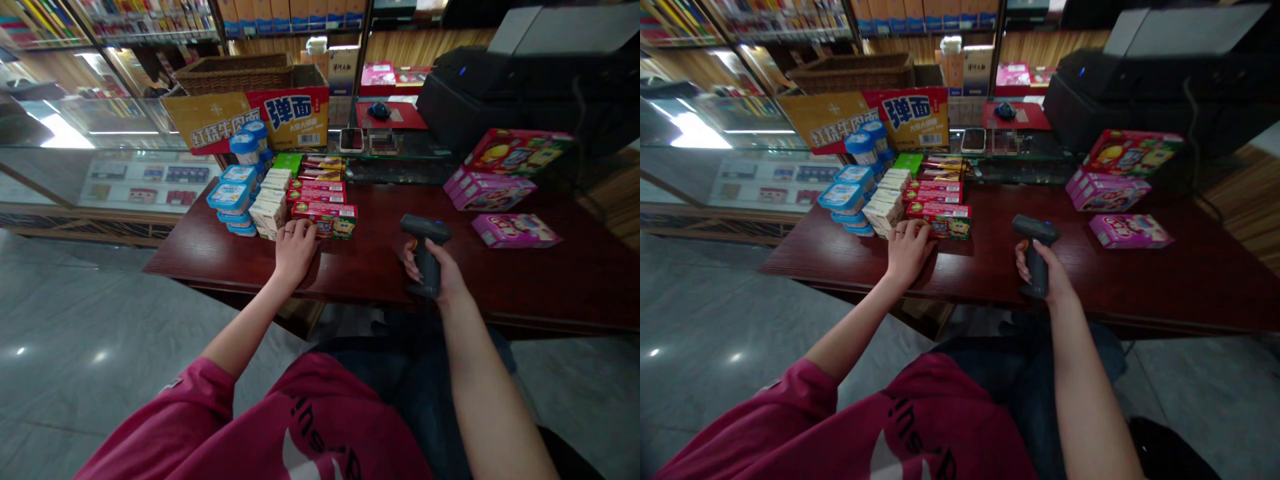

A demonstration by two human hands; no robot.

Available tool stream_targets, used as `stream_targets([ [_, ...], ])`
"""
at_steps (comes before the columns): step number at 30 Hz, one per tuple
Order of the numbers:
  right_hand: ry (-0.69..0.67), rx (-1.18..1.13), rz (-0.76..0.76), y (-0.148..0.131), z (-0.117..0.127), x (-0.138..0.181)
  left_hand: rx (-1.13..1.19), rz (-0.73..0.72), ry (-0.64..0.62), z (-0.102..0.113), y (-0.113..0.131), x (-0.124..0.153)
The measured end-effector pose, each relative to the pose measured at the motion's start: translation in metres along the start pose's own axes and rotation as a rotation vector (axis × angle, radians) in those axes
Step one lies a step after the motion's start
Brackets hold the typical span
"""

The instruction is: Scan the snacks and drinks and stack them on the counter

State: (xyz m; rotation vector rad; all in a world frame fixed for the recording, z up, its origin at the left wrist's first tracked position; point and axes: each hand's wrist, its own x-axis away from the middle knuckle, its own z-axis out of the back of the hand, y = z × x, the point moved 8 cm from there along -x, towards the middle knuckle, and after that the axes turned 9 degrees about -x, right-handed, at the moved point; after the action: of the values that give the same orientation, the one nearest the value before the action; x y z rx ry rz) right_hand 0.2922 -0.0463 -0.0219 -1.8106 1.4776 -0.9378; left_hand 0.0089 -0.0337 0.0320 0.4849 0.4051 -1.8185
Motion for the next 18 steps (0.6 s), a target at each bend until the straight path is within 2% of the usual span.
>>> stream_targets([
  [2,-0.005,0.022,0.001,0.0,-0.001,0.0,0.115,-0.111,-0.005,0.0,0.018,-0.003],
  [5,-0.011,0.032,-0.004,0.0,-0.001,-0.001,0.272,-0.412,-0.032,0.001,0.059,-0.006],
  [7,-0.01,0.024,-0.002,0.0,-0.001,0.0,0.313,-0.53,-0.043,-0.001,0.074,-0.013],
  [9,-0.008,0.013,0.004,0.0,0.0,0.0,0.319,-0.57,-0.053,-0.004,0.074,-0.022],
  [12,0.0,-0.007,0.007,0.0,0.003,0.0,0.284,-0.594,-0.099,-0.012,0.061,-0.031],
  [18,-0.003,-0.022,-0.064,0.005,0.004,-0.001,0.222,-0.645,-0.113,-0.02,0.037,-0.035],
])
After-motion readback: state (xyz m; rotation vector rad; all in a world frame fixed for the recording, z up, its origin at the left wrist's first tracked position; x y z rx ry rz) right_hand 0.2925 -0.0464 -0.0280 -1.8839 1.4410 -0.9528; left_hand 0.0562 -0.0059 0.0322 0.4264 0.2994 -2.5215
